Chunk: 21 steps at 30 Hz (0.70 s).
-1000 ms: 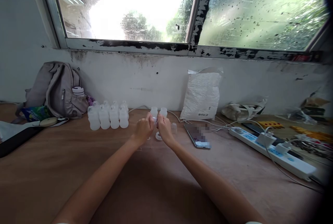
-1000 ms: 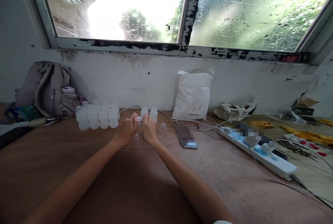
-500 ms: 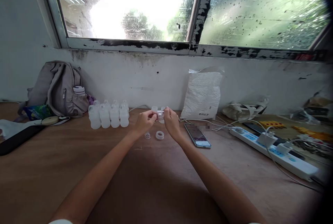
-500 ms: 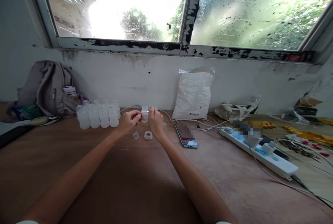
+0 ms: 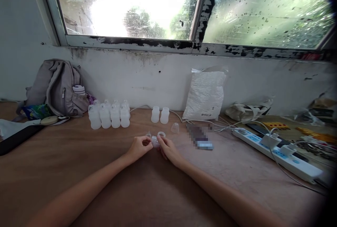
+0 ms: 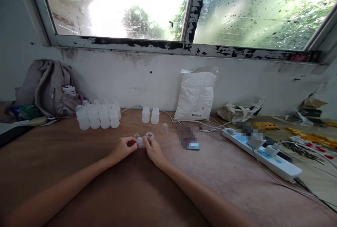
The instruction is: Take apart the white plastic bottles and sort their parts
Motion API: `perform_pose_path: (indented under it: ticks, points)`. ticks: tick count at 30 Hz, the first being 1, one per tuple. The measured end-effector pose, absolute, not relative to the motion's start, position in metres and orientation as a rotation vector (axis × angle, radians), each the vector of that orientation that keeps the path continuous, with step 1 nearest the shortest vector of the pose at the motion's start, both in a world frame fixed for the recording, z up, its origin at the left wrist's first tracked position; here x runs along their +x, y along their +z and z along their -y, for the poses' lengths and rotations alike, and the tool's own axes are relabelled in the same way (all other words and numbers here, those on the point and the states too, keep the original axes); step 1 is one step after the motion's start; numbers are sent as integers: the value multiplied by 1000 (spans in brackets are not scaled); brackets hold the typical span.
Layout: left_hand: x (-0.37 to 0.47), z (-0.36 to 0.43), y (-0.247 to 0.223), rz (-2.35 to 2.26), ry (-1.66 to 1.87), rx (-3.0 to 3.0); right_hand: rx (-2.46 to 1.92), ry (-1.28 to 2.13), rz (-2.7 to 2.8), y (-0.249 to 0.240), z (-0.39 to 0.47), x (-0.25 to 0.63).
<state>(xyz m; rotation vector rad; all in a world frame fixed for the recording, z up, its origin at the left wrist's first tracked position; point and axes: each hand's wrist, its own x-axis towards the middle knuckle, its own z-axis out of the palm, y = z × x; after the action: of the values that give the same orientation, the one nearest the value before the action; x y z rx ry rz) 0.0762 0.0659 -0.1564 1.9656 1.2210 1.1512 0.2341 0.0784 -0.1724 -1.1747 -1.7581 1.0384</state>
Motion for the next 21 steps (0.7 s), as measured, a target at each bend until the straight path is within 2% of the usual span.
perform_pose_path:
  ticks: [5, 13, 21]
  points:
    - [69, -65, -157, -1153, 1105, 1974, -1119, 1126, 1790, -169, -76, 238]
    - [66, -65, -159, -1060, 990, 1985, -1074, 1082, 1886, -170, -76, 240]
    - [63, -65, -156, -1065, 931, 1947, -1040, 1250, 1804, -170, -77, 240]
